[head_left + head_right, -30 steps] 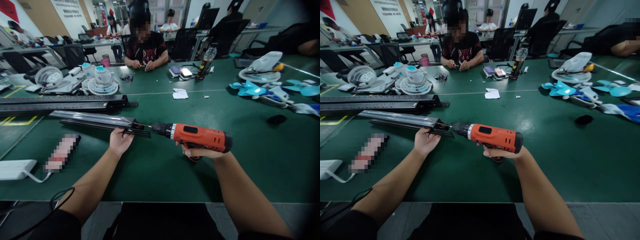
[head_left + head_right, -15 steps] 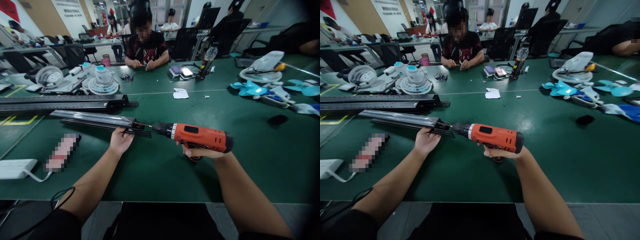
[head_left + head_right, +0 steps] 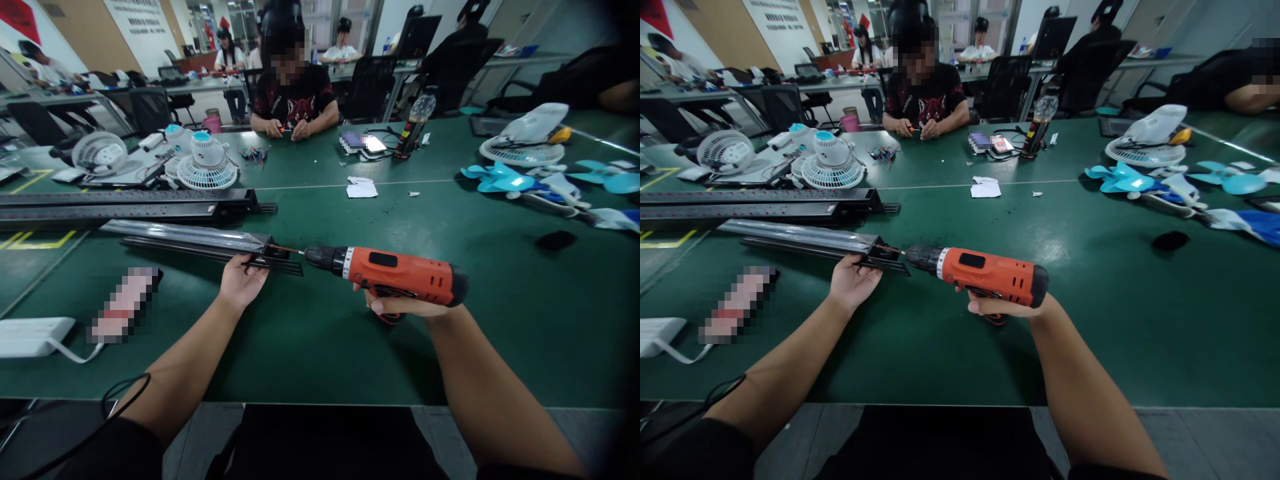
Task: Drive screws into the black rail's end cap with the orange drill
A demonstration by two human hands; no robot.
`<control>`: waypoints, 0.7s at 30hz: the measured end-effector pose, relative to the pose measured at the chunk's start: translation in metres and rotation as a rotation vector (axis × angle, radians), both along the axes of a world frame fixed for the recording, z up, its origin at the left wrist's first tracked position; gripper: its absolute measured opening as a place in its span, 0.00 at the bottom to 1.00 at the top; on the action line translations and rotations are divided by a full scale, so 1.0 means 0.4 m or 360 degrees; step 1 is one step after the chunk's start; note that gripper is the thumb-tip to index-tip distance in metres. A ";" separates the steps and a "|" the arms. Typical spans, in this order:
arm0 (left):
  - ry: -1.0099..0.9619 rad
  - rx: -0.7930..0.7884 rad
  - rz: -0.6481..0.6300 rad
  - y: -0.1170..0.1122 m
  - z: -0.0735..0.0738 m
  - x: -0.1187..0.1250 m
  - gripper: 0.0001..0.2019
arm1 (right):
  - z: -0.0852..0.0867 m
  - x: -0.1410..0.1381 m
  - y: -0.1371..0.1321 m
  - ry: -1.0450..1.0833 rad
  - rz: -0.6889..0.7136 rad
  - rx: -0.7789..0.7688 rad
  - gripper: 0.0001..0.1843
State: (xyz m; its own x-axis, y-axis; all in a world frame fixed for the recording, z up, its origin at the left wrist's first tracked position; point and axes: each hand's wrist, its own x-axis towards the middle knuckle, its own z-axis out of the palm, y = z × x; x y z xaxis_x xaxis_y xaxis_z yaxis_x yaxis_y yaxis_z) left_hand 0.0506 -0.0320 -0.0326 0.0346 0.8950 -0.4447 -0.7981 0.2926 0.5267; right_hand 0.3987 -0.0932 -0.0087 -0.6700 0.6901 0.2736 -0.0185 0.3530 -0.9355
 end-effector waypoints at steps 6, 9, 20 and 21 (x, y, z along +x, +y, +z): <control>-0.0015 -0.0011 0.0030 0.002 -0.003 0.001 0.15 | -0.003 0.000 0.000 0.0003 -0.0044 0.0036 0.12; -0.0015 -0.0029 0.0048 0.005 -0.007 0.000 0.17 | -0.001 0.000 -0.002 -0.0013 -0.0061 0.0039 0.11; -0.0024 -0.0023 0.0018 0.004 -0.008 -0.001 0.18 | 0.001 -0.003 -0.001 0.0031 -0.0032 0.0020 0.10; -0.0024 -0.0020 0.0020 0.003 -0.005 0.001 0.18 | 0.002 -0.002 0.000 0.0017 -0.0023 0.0033 0.10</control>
